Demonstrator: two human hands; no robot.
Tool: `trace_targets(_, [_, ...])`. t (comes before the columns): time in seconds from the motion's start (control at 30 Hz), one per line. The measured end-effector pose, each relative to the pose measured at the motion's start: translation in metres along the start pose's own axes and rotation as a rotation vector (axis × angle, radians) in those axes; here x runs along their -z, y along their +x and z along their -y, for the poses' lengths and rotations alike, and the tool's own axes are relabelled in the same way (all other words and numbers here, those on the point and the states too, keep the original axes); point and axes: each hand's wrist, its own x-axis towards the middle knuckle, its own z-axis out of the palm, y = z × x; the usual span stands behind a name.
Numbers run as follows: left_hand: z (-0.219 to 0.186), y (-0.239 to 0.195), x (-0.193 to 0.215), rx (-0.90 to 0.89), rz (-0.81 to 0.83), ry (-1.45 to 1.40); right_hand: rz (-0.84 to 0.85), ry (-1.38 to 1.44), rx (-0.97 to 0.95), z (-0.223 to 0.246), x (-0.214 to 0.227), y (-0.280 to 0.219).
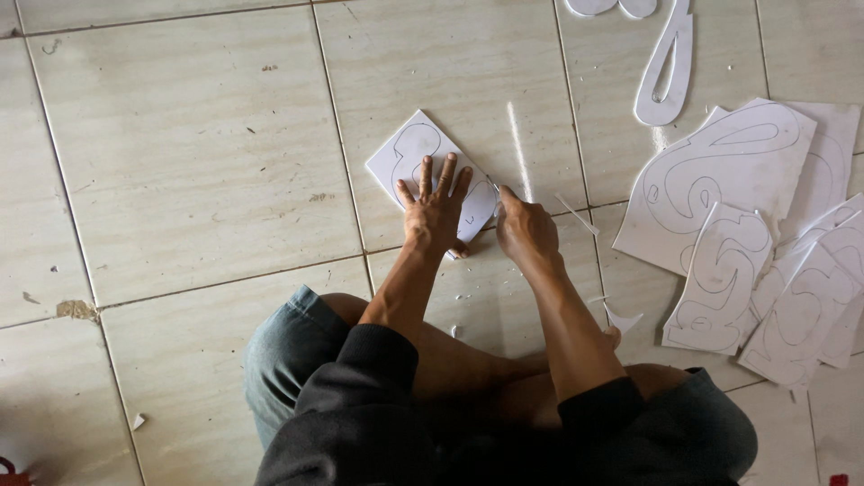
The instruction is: The person sits on a tiled floor and uses a craft knife to cut out a letter shape from a white sheet. They carefully follow the drawn outline, rotating the sheet as needed, and place the finished cutout aside.
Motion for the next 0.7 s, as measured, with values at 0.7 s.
trace_targets(0.7, [-0.002,-0.002,0.005,0.016,0.028,0.042,0.166,-0.111,-0.014,-0.008,0.007,0.01])
